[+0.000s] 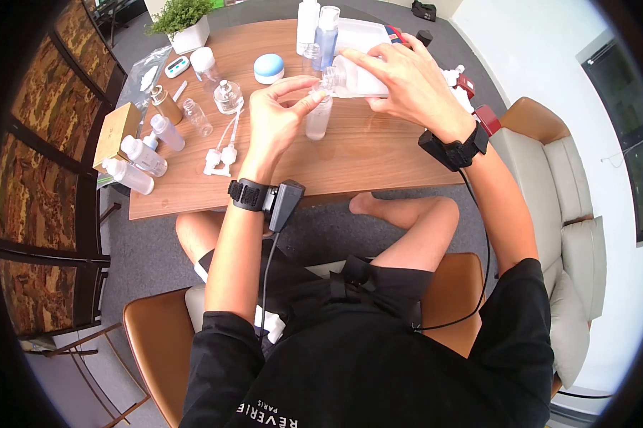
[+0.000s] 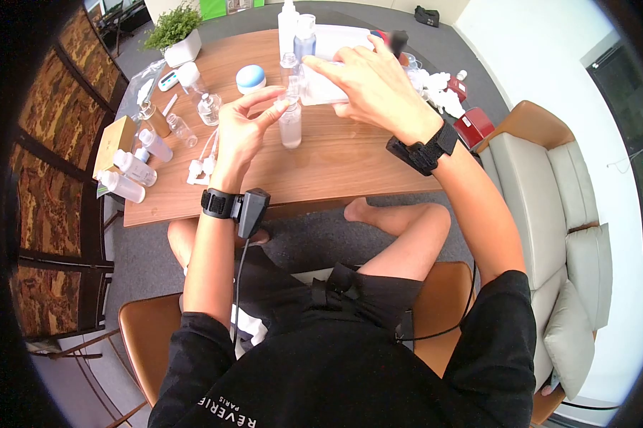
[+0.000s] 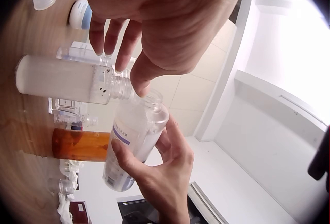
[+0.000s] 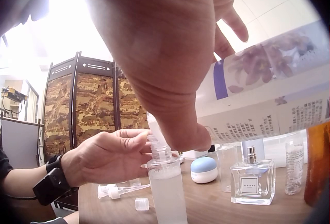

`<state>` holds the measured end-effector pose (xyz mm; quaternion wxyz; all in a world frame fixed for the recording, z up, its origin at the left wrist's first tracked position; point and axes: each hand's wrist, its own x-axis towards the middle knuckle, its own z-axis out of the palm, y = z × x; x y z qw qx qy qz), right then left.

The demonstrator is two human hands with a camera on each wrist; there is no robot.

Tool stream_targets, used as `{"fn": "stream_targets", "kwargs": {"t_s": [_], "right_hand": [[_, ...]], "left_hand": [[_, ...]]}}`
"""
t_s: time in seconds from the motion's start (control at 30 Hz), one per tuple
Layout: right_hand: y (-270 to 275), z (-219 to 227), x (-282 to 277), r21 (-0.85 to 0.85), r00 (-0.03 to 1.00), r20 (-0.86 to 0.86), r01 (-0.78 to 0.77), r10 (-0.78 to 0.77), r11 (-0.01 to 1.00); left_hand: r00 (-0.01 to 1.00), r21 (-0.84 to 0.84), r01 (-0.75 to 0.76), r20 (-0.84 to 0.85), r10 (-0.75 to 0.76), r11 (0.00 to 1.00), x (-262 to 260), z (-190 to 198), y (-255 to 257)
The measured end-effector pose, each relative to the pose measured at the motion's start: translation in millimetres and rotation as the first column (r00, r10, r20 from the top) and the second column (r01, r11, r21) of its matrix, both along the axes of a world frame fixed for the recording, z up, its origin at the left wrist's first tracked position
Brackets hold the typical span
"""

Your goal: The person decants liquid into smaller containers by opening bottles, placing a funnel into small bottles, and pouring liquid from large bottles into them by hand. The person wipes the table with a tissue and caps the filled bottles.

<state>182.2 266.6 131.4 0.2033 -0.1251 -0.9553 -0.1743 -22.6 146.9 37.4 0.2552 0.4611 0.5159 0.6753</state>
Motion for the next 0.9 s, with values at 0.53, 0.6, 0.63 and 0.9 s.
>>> {"fn": "stream_targets", "kwargs": {"t_s": [0.53,0.6,0.63,0.9], "right_hand": [[1.6,-1.0,-0.6,0.011,1.0,-0.018,-0.02,0.02,1.0],[0.0,-0.1,-0.5,0.009,1.0,-0.015,-0.014,0.014,1.0],[-0.5,0.2,-0.4,0.008,1.0,-0.012,-0.008,0.008,1.0],[2.4,-1.9,-0.6,0.017,1.0,-0.014,-0.013,0.014,1.0]], "left_hand": [[1.0,-0.007,-0.003,0.003,0.003,1.0,0.0,0.3,-0.6],[1.0,-0.011,-0.008,-0.001,0.008,1.0,0.7,1.7,-1.6],[1.0,-0.015,-0.012,-0.005,0.012,1.0,0.9,2.0,-2.0],[1.0,-0.011,-0.004,-0.004,0.004,1.0,0.6,1.9,-1.5]]}}
